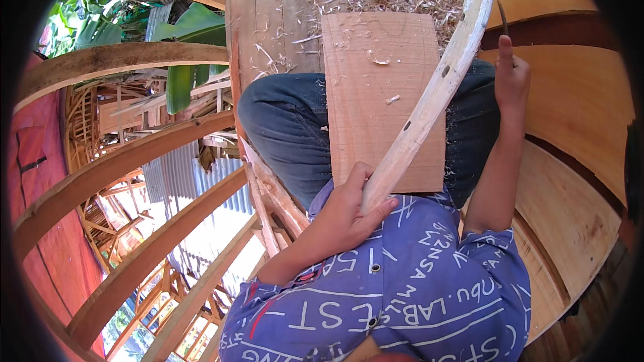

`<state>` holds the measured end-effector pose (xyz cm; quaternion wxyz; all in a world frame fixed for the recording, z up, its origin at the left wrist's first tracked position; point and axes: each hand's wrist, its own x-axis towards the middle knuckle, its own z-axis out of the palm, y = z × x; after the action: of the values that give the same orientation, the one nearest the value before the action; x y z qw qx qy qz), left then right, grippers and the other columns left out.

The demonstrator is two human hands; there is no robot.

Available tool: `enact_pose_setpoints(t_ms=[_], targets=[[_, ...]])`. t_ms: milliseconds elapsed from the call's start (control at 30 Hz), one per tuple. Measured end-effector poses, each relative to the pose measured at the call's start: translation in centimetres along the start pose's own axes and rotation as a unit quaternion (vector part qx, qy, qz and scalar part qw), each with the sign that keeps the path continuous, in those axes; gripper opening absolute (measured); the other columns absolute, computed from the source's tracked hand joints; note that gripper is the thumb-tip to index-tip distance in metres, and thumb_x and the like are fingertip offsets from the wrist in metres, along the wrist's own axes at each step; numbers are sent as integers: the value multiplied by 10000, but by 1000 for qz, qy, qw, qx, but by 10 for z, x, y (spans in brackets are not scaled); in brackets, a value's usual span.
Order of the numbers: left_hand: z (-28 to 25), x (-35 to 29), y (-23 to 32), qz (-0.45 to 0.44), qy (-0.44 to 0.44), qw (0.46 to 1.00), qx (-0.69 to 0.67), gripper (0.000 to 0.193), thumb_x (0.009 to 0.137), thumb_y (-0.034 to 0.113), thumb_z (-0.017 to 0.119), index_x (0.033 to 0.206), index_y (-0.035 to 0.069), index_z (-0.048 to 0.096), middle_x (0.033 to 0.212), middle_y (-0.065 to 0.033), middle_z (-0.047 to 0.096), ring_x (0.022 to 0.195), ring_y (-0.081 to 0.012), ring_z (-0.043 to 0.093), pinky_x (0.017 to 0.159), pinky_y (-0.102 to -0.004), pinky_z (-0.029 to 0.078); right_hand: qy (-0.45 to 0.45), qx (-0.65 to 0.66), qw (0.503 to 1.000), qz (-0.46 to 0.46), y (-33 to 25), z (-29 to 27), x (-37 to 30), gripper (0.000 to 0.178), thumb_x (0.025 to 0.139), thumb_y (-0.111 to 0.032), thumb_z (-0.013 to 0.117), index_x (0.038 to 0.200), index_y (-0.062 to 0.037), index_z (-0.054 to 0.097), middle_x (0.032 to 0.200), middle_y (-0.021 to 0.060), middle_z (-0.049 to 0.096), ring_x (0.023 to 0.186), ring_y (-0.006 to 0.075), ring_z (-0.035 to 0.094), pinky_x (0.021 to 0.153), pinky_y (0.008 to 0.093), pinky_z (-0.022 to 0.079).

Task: The person sits cross-legged and uses a curved knife to shave and shape a long, thin piece of wood held against a wooden board. They repeatedly scrape the wood's surface, creating shavings, and occasionally rotate the piece to work on different sides.

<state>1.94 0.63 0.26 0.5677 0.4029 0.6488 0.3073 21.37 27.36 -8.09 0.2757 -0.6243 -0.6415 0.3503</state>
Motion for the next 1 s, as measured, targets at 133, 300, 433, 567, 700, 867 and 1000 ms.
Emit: enact_pose_setpoints(t_ms=[133, 300, 433, 567, 700, 867, 1000], targets=[[-8, 14, -5, -29, 44, 995, -87, 369, 892, 210, 642, 1102, 7, 417, 910, -135, 563, 838, -167, 543, 747, -292, 439, -82, -79, 991, -77, -20, 0, -36, 759, 790, -714, 552, 564, 8, 496, 473, 113, 415, 470, 173, 442, 484, 355, 376], [-21, 31, -6, 58, 125, 988, -73, 329, 888, 167, 644, 1089, 11, 436, 960, -104, 564, 903, -139, 515, 795, -294, 429, -220, -100, 957, -161, -64, 31, -100, 670, 723, -675, 638, 597, -17, 625, 503, 167, 529, 541, 357, 601, 494, 398, 452], [-22, 32, 5, 93, 149, 984, 2, 333, 882, 165, 649, 1078, 8, 430, 926, -126, 585, 868, -148, 542, 765, -299, 445, -210, -86, 956, -187, -66, 41, -105, 696, 675, -707, 653, 557, -23, 602, 471, 146, 513, 499, 334, 588, 477, 397, 451], [-17, 25, 5, 47, 161, 986, -3, 362, 874, 169, 657, 1088, -1, 420, 881, -170, 609, 824, -179, 592, 717, -323, 469, -180, -105, 964, -167, -62, 46, -94, 725, 641, -729, 661, 512, -23, 562, 456, 136, 503, 460, 317, 562, 457, 376, 441], [-10, 24, 7, 46, 153, 987, -27, 371, 876, 170, 649, 1098, -4, 408, 876, -193, 616, 822, -196, 621, 697, -323, 479, -160, -127, 959, -196, -59, 39, -89, 719, 658, -726, 645, 566, -21, 538, 485, 157, 470, 497, 362, 537, 459, 386, 405], [-7, 26, 3, 66, 136, 989, 3, 373, 884, 177, 632, 1106, -5, 393, 882, -194, 622, 823, -207, 631, 696, -330, 479, -142, -150, 960, -188, -52, 39, -79, 730, 648, -742, 640, 574, -22, 545, 509, 172, 477, 523, 375, 538, 480, 380, 416], [0, 14, 8, 3, 73, 995, -71, 365, 892, 185, 622, 1105, 1, 391, 876, -155, 577, 822, -176, 574, 716, -314, 456, -62, -31, 990, -125, -28, 46, -51, 788, 733, -743, 585, 531, 11, 475, 457, 97, 402, 444, 177, 431, 466, 357, 377]])
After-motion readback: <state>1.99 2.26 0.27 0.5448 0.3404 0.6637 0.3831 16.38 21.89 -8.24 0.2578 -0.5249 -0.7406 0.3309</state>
